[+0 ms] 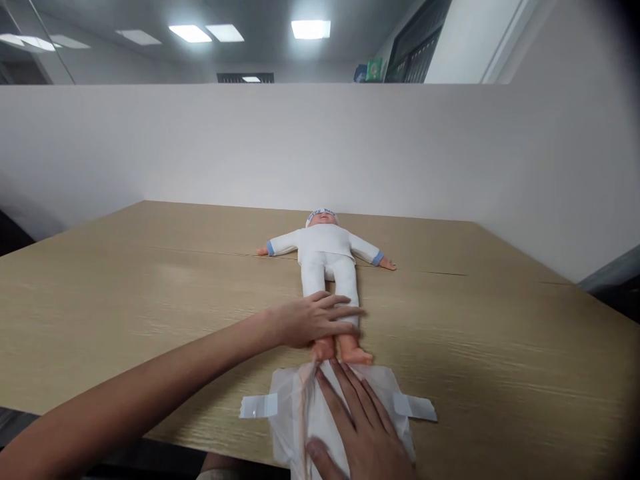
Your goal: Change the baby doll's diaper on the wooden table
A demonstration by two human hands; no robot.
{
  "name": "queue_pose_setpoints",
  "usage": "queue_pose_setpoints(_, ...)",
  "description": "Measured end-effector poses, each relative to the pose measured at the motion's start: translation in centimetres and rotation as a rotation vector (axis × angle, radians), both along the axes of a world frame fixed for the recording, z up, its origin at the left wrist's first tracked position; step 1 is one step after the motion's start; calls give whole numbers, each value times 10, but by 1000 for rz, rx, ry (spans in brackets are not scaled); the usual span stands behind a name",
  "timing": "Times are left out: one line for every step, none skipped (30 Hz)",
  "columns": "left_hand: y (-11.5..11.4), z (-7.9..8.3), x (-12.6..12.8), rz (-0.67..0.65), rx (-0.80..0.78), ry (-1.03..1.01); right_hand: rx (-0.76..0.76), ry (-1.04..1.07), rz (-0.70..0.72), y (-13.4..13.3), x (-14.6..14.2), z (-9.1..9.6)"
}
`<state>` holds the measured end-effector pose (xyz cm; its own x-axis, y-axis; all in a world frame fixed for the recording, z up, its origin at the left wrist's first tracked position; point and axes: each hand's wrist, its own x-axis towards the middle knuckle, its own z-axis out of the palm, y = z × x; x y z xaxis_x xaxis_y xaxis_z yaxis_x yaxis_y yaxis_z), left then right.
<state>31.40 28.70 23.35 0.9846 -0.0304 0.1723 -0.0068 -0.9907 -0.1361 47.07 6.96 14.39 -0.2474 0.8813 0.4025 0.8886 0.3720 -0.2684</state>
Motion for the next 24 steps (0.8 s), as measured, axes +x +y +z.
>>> queue_pose_setpoints(3, -1, 3, -17, -15, -30, -5, -16, 19, 2, 3, 0)
queue_pose_setpoints(6, -2, 7, -34, -28, -64, -7, -30, 35, 3, 6, 0)
queue_pose_setpoints(8, -2, 10, -50, -37, -95, -5, -42, 47, 5, 8, 0)
queue_pose_setpoints(11, -3, 14, -67, -39, -115, -4, -51, 52, 6, 11, 2)
queue_pose_setpoints(13, -3, 17, -83, -41, -125, -7, -58, 55, 7, 13, 3)
queue_pose_setpoints(14, -1, 19, -94, -49, -129, -17, -64, 57, 9, 14, 6)
queue_pose_setpoints(16, 2, 21, -98, -72, -132, -29, -68, 62, 11, 15, 8)
queue_pose_setpoints(17, 7, 23, -98, -111, -139, -45, -73, 67, 13, 15, 11)
queue_pose_setpoints(18, 13, 23, -97, -166, -157, -67, -79, 69, 16, 15, 14)
queue_pose_setpoints(18, 22, 23, -96, -235, -186, -90, -83, 65, 20, 15, 17)
queue_pose_setpoints(20, 32, 23, -98, -310, -222, -108, -83, 55, 26, 15, 18)
queue_pose_setpoints(21, 44, 22, -99, -385, -262, -122, -77, 38, 34, 15, 20)
queue_pose_setpoints(22, 56, 21, -92, -460, -299, -132, -70, 17, 44, 15, 20)
queue_pose_setpoints(24, 68, 20, -75, -535, -332, -136, -62, -3, 57, 16, 20)
queue_pose_setpoints(26, 80, 19, -47, -608, -356, -133, -56, -19, 71, 18, 19)
queue_pose_setpoints(28, 90, 17, -12, -676, -369, -125, -54, -28, 87, 20, 18)
queue_pose_setpoints(31, 100, 15, 18, -735, -380, -116, -56, -30, 104, 23, 17)
queue_pose_setpoints(34, 107, 14, 40, -784, -391, -104, -59, -22, 123, 26, 16)
queue_pose_setpoints(38, 114, 12, 51, -821, -401, -93, -62, -2, 142, 29, 16)
queue_pose_setpoints(41, 118, 11, 56, -848, -414, -96, -69, 27, 160, 31, 15)
queue_pose_setpoints(44, 121, 9, 57, -867, -431, -96, -61, 40, 178, 33, 16)
queue_pose_setpoints(47, 124, 7, 59, -882, -450, -89, -31, 42, 195, 34, 16)
queue_pose_setpoints(50, 125, 6, 62, -894, -468, -75, 22, 41, 210, 34, 18)
queue_pose_setpoints(51, 126, 4, 68, -904, -482, -56, 82, 40, 225, 34, 20)
